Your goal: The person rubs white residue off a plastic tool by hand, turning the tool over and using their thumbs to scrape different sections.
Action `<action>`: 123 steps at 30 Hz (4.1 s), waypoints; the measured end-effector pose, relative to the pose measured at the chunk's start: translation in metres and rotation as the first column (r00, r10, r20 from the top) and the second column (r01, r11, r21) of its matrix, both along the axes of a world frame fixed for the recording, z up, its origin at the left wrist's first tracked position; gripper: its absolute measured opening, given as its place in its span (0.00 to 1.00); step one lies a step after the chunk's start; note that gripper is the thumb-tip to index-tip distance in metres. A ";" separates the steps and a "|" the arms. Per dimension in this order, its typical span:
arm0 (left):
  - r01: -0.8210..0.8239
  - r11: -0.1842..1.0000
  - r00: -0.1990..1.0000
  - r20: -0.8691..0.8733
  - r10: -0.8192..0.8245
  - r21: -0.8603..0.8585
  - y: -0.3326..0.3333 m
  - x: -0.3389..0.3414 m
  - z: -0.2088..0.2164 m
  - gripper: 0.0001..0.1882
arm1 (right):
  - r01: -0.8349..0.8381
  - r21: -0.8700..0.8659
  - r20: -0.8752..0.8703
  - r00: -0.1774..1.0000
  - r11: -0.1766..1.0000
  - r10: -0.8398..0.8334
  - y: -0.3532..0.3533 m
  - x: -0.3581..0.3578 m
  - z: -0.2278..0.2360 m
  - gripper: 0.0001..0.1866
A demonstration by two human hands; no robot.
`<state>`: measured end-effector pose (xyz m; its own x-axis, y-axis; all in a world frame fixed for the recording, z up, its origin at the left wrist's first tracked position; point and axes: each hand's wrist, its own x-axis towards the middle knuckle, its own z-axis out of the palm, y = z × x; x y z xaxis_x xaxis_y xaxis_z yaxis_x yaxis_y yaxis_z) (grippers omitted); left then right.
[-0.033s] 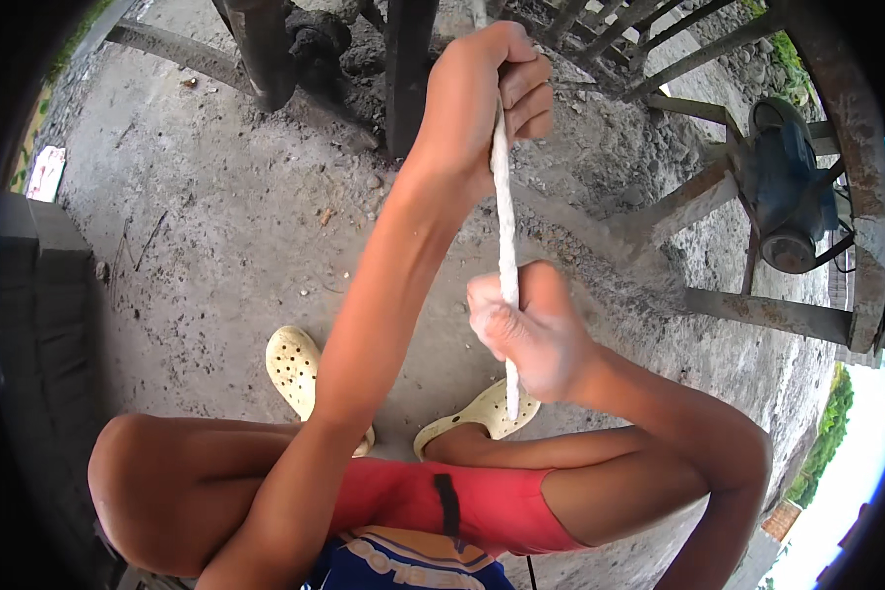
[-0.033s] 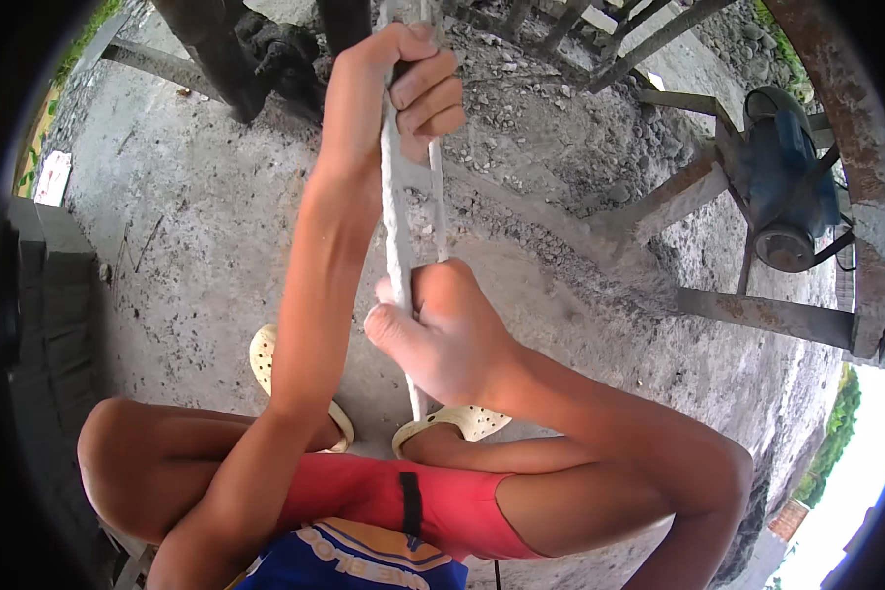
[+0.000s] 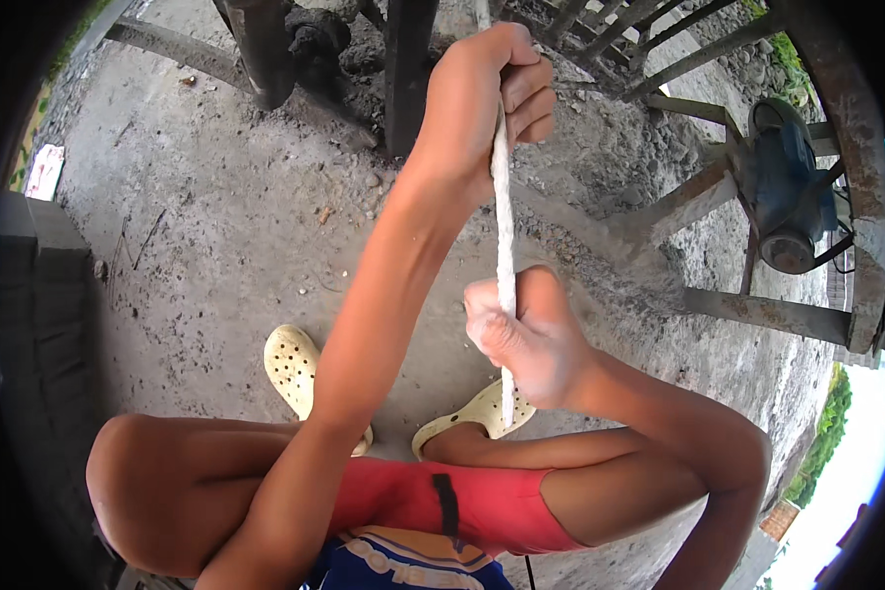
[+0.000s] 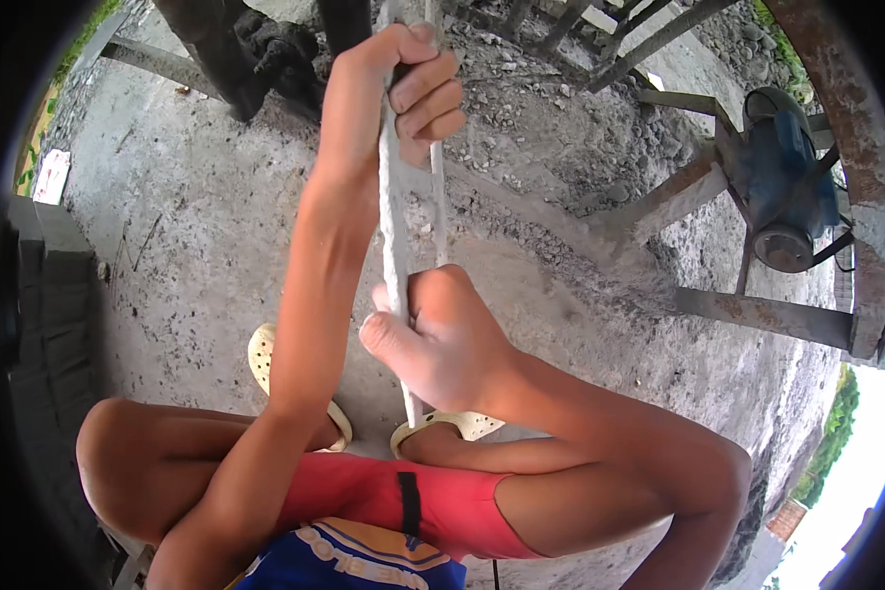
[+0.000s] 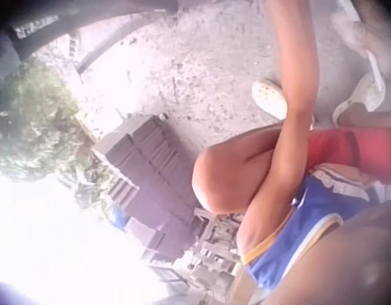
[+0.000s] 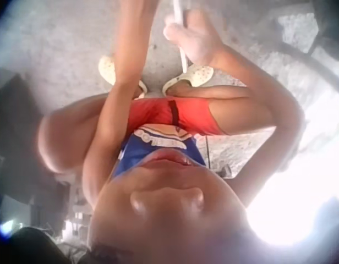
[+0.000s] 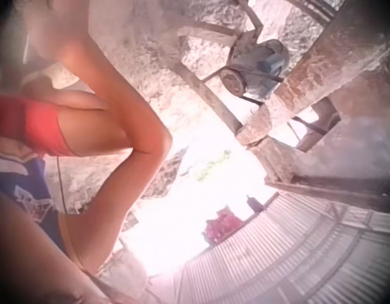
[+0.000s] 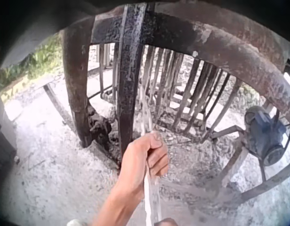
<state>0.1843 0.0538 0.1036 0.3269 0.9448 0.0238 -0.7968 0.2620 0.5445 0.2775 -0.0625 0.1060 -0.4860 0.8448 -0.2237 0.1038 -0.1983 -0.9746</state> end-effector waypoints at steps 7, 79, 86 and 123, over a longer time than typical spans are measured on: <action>-0.067 0.996 0.994 -0.089 0.061 -0.057 0.034 0.001 0.008 0.12 | 0.106 -0.002 0.099 0.989 0.994 -0.106 0.035 0.003 0.009 0.19; -0.472 0.877 0.835 -0.272 0.479 0.095 -0.065 -0.043 -0.024 0.17 | 0.712 -0.040 -0.550 0.570 0.701 -0.610 0.058 -0.094 -0.009 0.28; -0.586 0.775 0.592 -0.527 0.609 0.237 -0.049 -0.053 -0.011 0.29 | 0.776 -0.066 -0.662 0.437 0.628 -0.609 0.138 -0.068 -0.024 0.26; -0.799 0.595 0.575 -0.173 0.800 0.093 -0.057 -0.061 -0.022 0.13 | 0.739 -0.054 -0.571 0.529 0.672 -0.627 0.114 -0.057 -0.038 0.25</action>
